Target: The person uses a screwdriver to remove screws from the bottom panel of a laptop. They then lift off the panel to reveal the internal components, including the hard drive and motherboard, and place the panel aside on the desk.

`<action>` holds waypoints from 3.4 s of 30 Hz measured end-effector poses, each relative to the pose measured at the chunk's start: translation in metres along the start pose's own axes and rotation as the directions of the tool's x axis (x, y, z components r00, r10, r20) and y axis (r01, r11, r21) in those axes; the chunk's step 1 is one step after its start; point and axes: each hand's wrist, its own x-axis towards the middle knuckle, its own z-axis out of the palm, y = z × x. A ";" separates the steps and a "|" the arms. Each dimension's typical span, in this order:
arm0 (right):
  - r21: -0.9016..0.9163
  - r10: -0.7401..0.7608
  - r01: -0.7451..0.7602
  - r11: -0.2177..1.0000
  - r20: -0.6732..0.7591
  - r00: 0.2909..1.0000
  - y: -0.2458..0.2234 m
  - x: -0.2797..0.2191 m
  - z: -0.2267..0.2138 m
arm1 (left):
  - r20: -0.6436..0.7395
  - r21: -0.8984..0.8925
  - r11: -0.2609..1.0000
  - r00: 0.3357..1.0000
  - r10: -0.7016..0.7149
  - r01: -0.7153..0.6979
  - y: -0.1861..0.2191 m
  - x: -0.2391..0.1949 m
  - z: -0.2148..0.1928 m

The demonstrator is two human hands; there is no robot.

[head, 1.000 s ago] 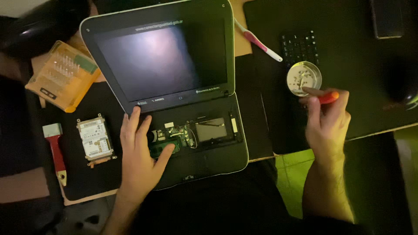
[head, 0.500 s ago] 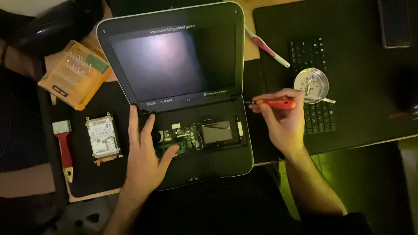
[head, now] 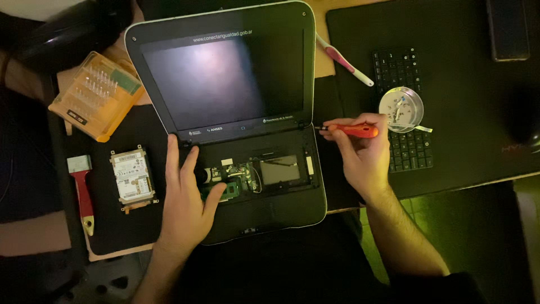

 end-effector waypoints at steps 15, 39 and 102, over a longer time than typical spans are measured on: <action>-0.073 -0.021 0.021 0.997 0.009 1.000 -0.005 0.001 0.002 | -0.004 -0.009 1.000 1.000 -0.002 0.002 -0.003 0.000 0.000; -0.708 0.180 0.066 0.703 0.267 0.947 -0.077 0.037 0.013 | -0.030 -0.020 0.999 0.999 0.027 -0.028 0.002 -0.001 -0.003; -0.184 0.222 -0.209 0.960 0.051 0.974 0.045 0.033 -0.030 | -0.001 0.001 1.000 1.000 0.005 -0.005 -0.015 -0.005 -0.017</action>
